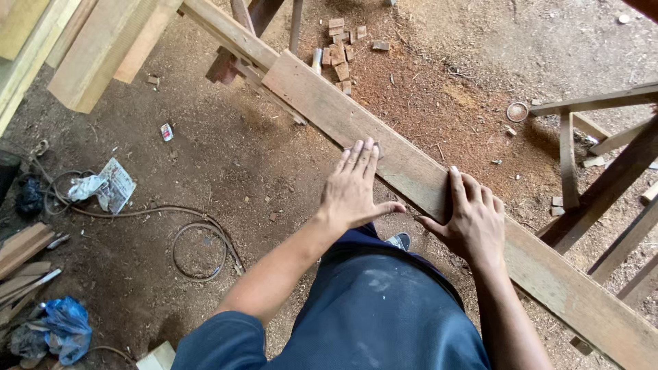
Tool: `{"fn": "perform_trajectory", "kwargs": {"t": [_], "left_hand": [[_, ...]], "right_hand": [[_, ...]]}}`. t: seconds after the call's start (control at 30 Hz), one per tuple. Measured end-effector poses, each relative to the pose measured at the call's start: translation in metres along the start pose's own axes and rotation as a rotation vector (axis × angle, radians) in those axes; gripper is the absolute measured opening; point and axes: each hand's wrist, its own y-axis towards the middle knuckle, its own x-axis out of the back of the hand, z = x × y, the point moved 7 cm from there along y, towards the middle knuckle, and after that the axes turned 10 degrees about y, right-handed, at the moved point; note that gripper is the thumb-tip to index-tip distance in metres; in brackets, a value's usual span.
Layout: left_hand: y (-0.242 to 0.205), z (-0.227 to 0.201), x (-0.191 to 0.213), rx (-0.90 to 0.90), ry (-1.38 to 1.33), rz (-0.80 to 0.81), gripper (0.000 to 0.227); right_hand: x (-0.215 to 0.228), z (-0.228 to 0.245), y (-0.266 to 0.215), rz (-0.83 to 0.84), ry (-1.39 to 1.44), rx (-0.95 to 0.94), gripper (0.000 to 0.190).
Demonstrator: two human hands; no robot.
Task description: The person sands the surface and edges of a long wooden plank using a piece of sandpaper by hand.
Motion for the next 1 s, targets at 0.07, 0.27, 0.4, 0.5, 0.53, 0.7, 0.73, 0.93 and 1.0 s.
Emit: {"fn": "perform_trajectory", "kwargs": {"t": [0.07,0.27,0.4,0.5,0.53,0.7,0.73,0.93,1.0], "left_hand": [[0.002,0.005,-0.010,0.000,-0.076,0.040,0.114],[0.022,0.080,-0.009,0.240,0.011,0.045,0.118],[0.022,0.005,0.005,0.014,0.098,0.096,0.113],[0.017,-0.038,0.013,-0.104,0.107,0.085,0.110],[0.014,-0.041,0.014,-0.126,0.093,0.071,0.110],[0.034,0.060,-0.009,0.225,0.023,0.233,0.113],[0.038,0.095,-0.009,0.297,-0.015,0.152,0.113],[0.036,-0.011,-0.029,-0.126,-0.181,-0.056,0.110],[0.018,-0.085,-0.020,-0.288,0.011,-0.044,0.122]], "right_hand": [[0.000,-0.002,-0.001,-0.003,-0.002,0.002,0.119],[0.000,0.000,-0.004,-0.018,-0.026,0.014,0.117],[-0.001,-0.002,-0.002,0.002,-0.035,-0.003,0.119],[0.002,0.000,-0.001,-0.033,0.003,0.005,0.119],[0.003,0.002,-0.002,-0.047,0.025,0.011,0.118],[0.004,0.001,-0.004,-0.032,0.016,0.019,0.117],[0.004,0.001,-0.003,-0.040,0.020,0.019,0.117],[0.001,-0.001,-0.007,-0.144,-0.034,0.066,0.122],[-0.003,-0.006,-0.002,-0.118,0.006,0.063,0.120]]}}
